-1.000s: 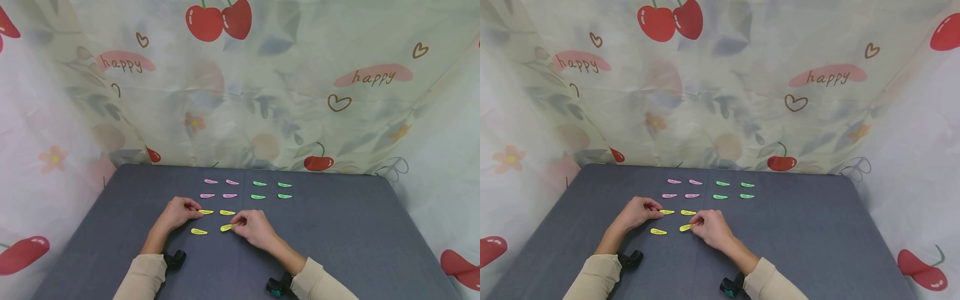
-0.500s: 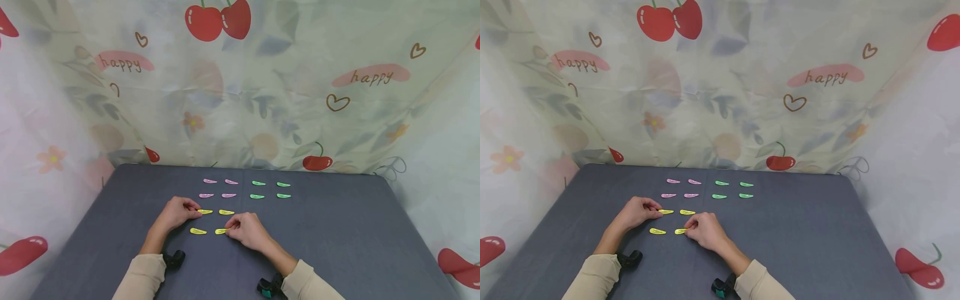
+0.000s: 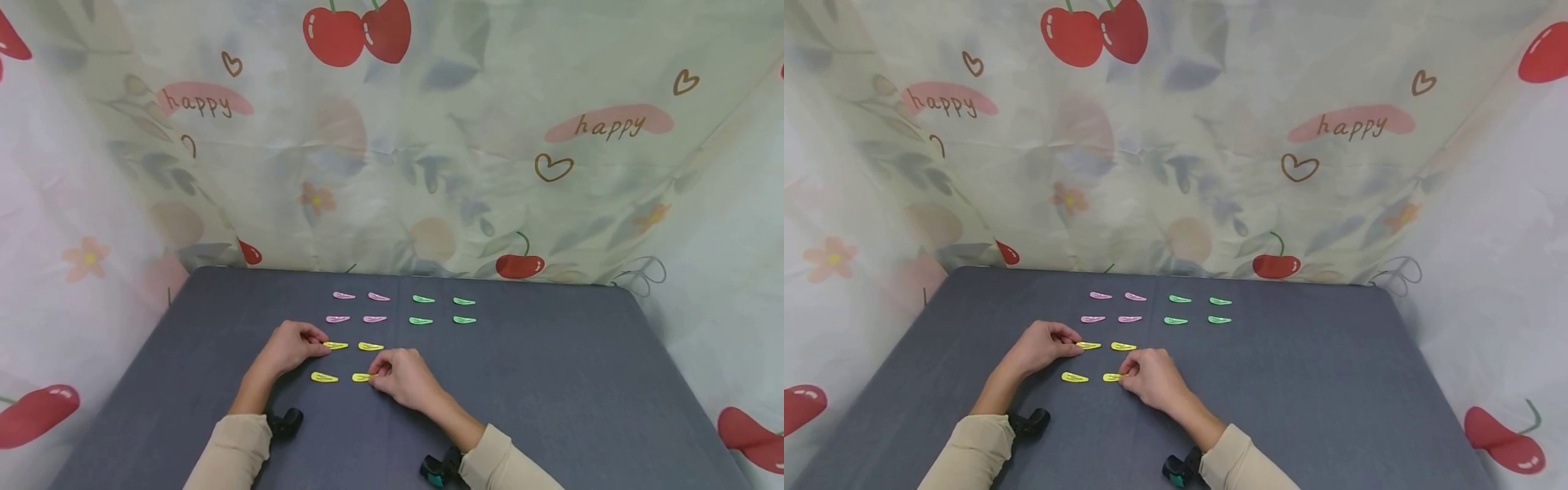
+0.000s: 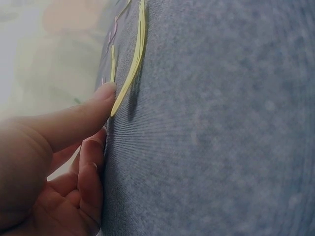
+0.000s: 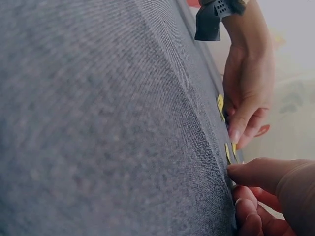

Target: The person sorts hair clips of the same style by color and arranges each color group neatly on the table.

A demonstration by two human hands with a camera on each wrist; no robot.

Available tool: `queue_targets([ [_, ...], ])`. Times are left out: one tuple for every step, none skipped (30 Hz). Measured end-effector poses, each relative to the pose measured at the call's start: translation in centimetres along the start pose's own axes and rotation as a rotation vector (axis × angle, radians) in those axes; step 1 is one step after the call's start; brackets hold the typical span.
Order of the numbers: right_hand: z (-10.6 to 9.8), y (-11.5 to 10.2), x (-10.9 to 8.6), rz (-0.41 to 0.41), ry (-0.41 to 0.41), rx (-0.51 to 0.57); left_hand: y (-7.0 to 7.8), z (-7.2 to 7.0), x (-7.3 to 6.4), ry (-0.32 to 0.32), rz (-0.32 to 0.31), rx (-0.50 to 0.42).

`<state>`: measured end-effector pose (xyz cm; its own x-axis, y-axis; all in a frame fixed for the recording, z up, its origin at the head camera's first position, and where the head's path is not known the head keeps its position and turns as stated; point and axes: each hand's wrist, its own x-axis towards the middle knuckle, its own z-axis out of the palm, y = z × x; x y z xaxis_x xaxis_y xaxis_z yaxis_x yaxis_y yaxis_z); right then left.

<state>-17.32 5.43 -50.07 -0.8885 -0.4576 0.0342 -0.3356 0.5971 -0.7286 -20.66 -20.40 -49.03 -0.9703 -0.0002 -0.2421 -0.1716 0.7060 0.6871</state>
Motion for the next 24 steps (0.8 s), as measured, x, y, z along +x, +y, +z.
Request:
queue_targets([
  [0.03,-0.01,0.01,0.0,0.0,0.0,-0.01,-0.05,-0.01,-0.002,0.0,0.0],
  [0.06,-0.02,0.04,-0.001,0.0,0.0,-0.02,-0.1,-0.02,-0.003,-0.001,0.001],
  [0.08,-0.03,0.06,-0.002,0.0,-0.002,-0.04,-0.15,-0.02,-0.005,-0.001,0.0],
  [0.1,-0.02,0.08,-0.008,0.002,-0.005,-0.08,-0.19,-0.01,-0.005,0.0,0.0],
  [0.12,0.0,0.1,-0.014,0.004,-0.008,-0.13,-0.22,0.01,-0.004,0.0,0.0],
  [0.14,0.0,0.13,-0.018,0.005,-0.01,-0.2,-0.25,0.02,-0.002,0.001,0.001],
  [0.18,0.01,0.15,-0.024,0.005,-0.011,-0.27,-0.27,0.02,0.0,0.003,0.002],
  [0.2,0.02,0.17,-0.034,0.006,-0.013,-0.35,-0.28,0.04,0.002,0.004,0.003],
  [0.21,0.04,0.21,-0.037,0.004,-0.014,-0.42,-0.28,0.06,0.003,0.006,0.004],
  [0.22,0.03,0.25,-0.038,0.002,-0.013,-0.49,-0.29,0.1,0.005,0.007,0.005],
  [0.22,0.03,0.32,-0.032,-0.005,-0.011,-0.56,-0.3,0.15,0.005,0.008,0.006],
  [0.2,0.03,0.36,-0.03,-0.01,-0.007,-0.61,-0.29,0.21,0.005,0.01,0.007],
  [0.18,0.06,0.4,-0.029,-0.014,-0.006,-0.65,-0.28,0.3,0.004,0.015,0.006],
  [0.15,0.08,0.44,-0.03,-0.018,-0.006,-0.69,-0.26,0.4,0.003,0.019,0.004],
  [0.13,0.11,0.43,-0.023,-0.025,-0.004,-0.72,-0.22,0.44,-0.001,0.02,0.001],
  [0.09,0.13,0.42,-0.022,-0.031,-0.001,-0.77,-0.18,0.51,-0.005,0.021,-0.002],
  [0.06,0.19,0.39,-0.022,-0.038,0.004,-0.78,-0.14,0.54,-0.011,0.021,-0.004],
  [-0.01,0.23,0.34,-0.026,-0.045,0.009,-0.78,-0.11,0.59,-0.018,0.021,-0.004],
  [-0.08,0.29,0.27,-0.03,-0.053,0.012,-0.76,-0.09,0.59,-0.025,0.021,-0.004],
  [-0.16,0.36,0.2,-0.035,-0.06,0.015,-0.75,-0.06,0.6,-0.033,0.02,0.0],
  [-0.26,0.42,0.1,-0.038,-0.067,0.017,-0.71,-0.03,0.57,-0.041,0.02,0.003],
  [-0.35,0.48,0.0,-0.041,-0.075,0.022,-0.68,-0.01,0.56,-0.047,0.021,0.007],
  [-0.46,0.53,-0.12,-0.046,-0.082,0.024,-0.62,0.0,0.51,-0.052,0.025,0.012],
  [-0.59,0.55,-0.22,-0.05,-0.085,0.023,-0.6,0.0,0.5,-0.058,0.029,0.018],
])
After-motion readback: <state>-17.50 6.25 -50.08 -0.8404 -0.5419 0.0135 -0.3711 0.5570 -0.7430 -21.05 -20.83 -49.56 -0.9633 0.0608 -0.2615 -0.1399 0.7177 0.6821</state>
